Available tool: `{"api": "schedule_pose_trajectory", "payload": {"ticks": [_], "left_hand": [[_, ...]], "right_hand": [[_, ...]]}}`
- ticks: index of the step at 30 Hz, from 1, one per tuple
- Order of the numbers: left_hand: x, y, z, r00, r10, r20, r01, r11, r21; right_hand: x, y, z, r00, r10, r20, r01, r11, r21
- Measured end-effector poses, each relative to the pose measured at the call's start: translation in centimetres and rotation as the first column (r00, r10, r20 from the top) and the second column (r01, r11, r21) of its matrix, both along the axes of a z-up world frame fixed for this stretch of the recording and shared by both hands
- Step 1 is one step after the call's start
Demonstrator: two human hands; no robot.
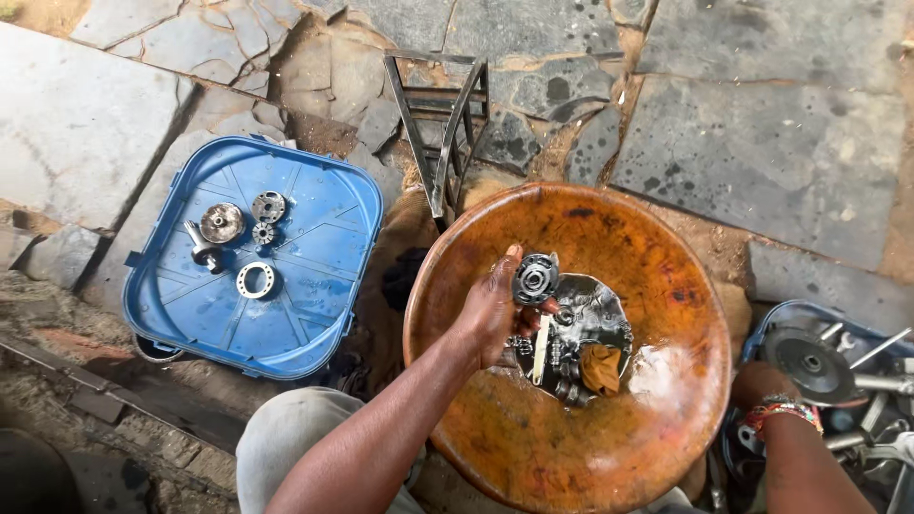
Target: The person cleans mechanical components using a small brush and a container filled with dark fluid. The person scrubs individual metal gears and housings by hand, periodically dipping them into the liquid and wiping them with a cloth.
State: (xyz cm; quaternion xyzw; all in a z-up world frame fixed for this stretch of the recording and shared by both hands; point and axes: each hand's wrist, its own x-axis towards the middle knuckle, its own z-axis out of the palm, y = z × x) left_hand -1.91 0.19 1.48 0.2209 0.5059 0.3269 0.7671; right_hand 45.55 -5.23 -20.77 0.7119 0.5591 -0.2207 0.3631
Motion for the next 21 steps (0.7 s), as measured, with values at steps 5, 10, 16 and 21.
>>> {"api": "schedule_pose_trajectory", "payload": {"ticks": [5, 10, 16, 21], "left_hand": [[0.0, -0.3, 0.7, 0.998, -0.028, 0.06, 0.03, 0.999, -0.023], [-0.3, -0.9, 1.0, 0.998, -0.039, 0.039, 0.038, 0.999, 0.016], [-0.8, -0.8, 0.6, 0.996, -0.085, 0.02, 0.084, 0.994, 0.064], [-0.3, -0.5, 0.2, 0.971, -0.112, -0.211, 0.163, 0.956, 0.243]], "right_hand": [[0.0, -0.6, 0.6, 0.989, -0.145, -0.017, 0.145, 0.958, 0.248], [-0.7, -0.3, 2.4, 0.987, -0.142, -0.08, 0.162, 0.912, 0.377], [-2.8, 2.1, 7.5, 0.925, -0.368, -0.099, 0.372, 0.816, 0.443], [-5.3, 5.2, 16.6, 0.892, -0.083, -0.444, 0.438, 0.397, 0.806]]}}
